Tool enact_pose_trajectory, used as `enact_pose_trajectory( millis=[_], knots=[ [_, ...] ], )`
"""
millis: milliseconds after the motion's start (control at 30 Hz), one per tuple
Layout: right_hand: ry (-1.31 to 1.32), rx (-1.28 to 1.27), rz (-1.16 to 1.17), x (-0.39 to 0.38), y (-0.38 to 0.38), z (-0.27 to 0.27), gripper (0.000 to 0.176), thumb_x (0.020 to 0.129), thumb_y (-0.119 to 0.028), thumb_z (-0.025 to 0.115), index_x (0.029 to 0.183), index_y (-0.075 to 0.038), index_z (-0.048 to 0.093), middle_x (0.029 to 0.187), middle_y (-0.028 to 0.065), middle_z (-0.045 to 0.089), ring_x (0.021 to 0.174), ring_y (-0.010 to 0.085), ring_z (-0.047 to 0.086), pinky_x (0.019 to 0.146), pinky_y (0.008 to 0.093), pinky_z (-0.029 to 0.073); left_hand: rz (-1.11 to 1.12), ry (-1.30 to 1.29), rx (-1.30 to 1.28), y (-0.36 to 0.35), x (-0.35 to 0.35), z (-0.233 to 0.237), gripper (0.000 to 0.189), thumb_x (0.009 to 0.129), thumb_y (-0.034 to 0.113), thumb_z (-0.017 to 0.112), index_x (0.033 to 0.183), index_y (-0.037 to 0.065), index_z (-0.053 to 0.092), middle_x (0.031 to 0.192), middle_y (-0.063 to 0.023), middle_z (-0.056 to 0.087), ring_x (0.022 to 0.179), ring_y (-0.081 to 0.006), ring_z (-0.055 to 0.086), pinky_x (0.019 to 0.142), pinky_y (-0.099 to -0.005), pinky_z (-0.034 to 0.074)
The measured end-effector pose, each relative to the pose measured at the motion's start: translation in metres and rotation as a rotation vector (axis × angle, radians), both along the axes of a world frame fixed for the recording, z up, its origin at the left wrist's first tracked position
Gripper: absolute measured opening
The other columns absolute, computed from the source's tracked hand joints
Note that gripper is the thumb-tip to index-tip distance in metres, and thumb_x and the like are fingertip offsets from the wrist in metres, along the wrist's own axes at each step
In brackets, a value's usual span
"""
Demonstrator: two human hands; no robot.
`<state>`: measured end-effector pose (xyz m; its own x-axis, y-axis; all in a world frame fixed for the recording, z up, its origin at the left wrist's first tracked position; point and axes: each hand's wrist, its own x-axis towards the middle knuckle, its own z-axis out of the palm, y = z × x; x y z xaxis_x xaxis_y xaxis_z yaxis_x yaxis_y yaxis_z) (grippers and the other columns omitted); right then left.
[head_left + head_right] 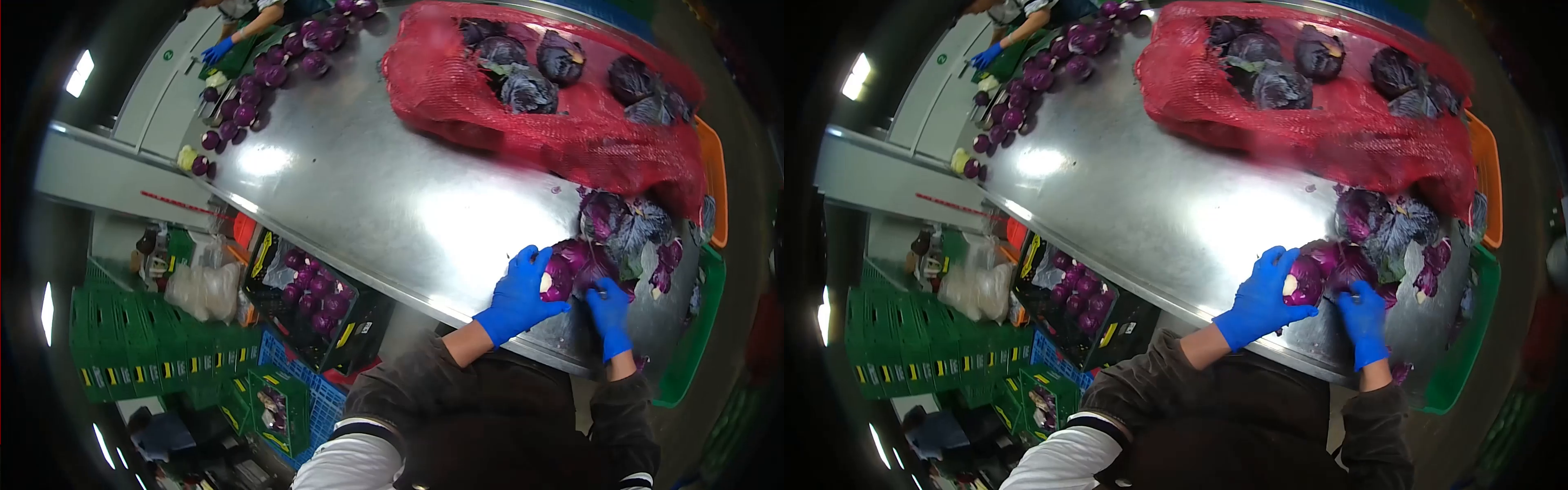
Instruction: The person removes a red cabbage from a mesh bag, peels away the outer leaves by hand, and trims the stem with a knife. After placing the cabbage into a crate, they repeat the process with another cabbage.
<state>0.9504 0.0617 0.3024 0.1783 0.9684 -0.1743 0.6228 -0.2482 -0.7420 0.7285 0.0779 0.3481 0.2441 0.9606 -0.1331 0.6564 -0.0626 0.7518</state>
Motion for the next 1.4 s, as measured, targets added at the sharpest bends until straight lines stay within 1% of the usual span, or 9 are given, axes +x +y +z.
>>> enact_pose_trajectory(
  millis=[67,267,333,400,533,667,800,1167,1400],
  knots=[
    [-0.141,-0.16,-0.043,0.03,0.004,-0.006,0.027,0.078,-0.018,0.069,0.099,-0.003,0.064,0.08,0.01,0.067,0.073,0.0193,0.064,0.066,0.0347,0.05,0.019,-0.018,0.021,0.0,-0.011,0.0,0.098,0.061,0.043,0.083,0.14,0.012,0.034,0.136,-0.0189,0.034,0.123,-0.0378,0.042,0.095,-0.045,0.045],
    [0.278,0.22,0.092,-0.052,0.017,0.025,0.042,0.078,-0.017,0.074,0.115,-0.003,0.062,0.096,0.0114,0.068,0.085,0.0177,0.064,0.077,0.0331,0.049,-0.071,0.002,-0.061,-0.007,-0.005,0.013,0.096,0.058,0.036,0.085,0.139,0.019,0.036,0.134,-0.0168,0.032,0.12,-0.0381,0.043,0.096,-0.0447,0.045],
    [0.247,0.042,0.071,-0.039,0.032,0.017,0.038,0.079,-0.02,0.072,0.112,-0.002,0.062,0.095,0.0143,0.069,0.085,0.024,0.067,0.076,0.0375,0.049,-0.007,-0.085,-0.113,-0.011,-0.009,0.01,0.096,0.057,0.035,0.086,0.139,0.021,0.037,0.137,-0.0168,0.031,0.123,-0.0387,0.041,0.098,-0.0454,0.044],
    [-0.211,-0.117,0.025,-0.025,0.044,0.017,0.034,0.081,-0.021,0.068,0.108,0.0,0.062,0.092,0.0182,0.068,0.081,0.0299,0.066,0.073,0.0387,0.05,-0.005,-0.116,-0.114,-0.023,-0.02,0.002,0.096,0.057,0.033,0.086,0.139,0.019,0.037,0.138,-0.017,0.031,0.127,-0.0394,0.039,0.1,-0.0456,0.042],
    [-0.17,0.108,-0.043,0.034,0.037,-0.024,0.038,0.082,-0.02,0.066,0.115,-0.004,0.059,0.095,0.0183,0.066,0.087,0.0364,0.064,0.079,0.041,0.05,0.123,-0.413,0.028,-0.039,-0.038,-0.028,0.097,0.057,0.032,0.089,0.136,0.011,0.038,0.137,-0.0186,0.035,0.131,-0.037,0.035,0.106,-0.0444,0.035],
    [-0.146,0.35,0.088,-0.032,0.024,0.072,0.052,0.08,-0.03,0.07,0.124,-0.006,0.055,0.11,0.0165,0.063,0.095,0.0358,0.064,0.084,0.0408,0.05,0.107,-0.359,0.066,-0.035,-0.034,-0.031,0.098,0.054,0.022,0.092,0.133,0.008,0.035,0.131,-0.0121,0.04,0.121,-0.0259,0.045,0.103,-0.0376,0.039],
    [0.189,-0.208,0.256,-0.058,0.015,0.038,0.058,0.077,-0.048,0.071,0.113,-0.004,0.062,0.099,0.0182,0.067,0.093,0.0312,0.065,0.083,0.0394,0.05,0.089,-0.435,0.009,-0.034,-0.033,-0.027,0.098,0.055,0.025,0.091,0.133,0.008,0.035,0.131,-0.0135,0.039,0.123,-0.0278,0.044,0.104,-0.0384,0.038],
    [0.234,-0.237,0.216,-0.058,0.004,0.039,0.053,0.073,-0.044,0.072,0.104,-0.002,0.061,0.093,0.0171,0.067,0.086,0.03,0.066,0.077,0.0387,0.051,0.097,-0.486,-0.024,-0.034,-0.033,-0.025,0.096,0.055,0.03,0.091,0.132,0.006,0.039,0.131,-0.013,0.038,0.124,-0.0281,0.042,0.105,-0.0388,0.038],
    [0.299,-0.279,0.092,-0.054,-0.012,0.029,0.047,0.072,-0.036,0.072,0.101,-0.002,0.057,0.087,0.0154,0.064,0.074,0.0246,0.064,0.069,0.0368,0.051,-0.022,-0.178,0.13,-0.038,-0.019,-0.012,0.098,0.054,0.031,0.091,0.134,0.011,0.038,0.132,-0.0167,0.035,0.125,-0.0308,0.04,0.103,-0.041,0.04]
  ],
)
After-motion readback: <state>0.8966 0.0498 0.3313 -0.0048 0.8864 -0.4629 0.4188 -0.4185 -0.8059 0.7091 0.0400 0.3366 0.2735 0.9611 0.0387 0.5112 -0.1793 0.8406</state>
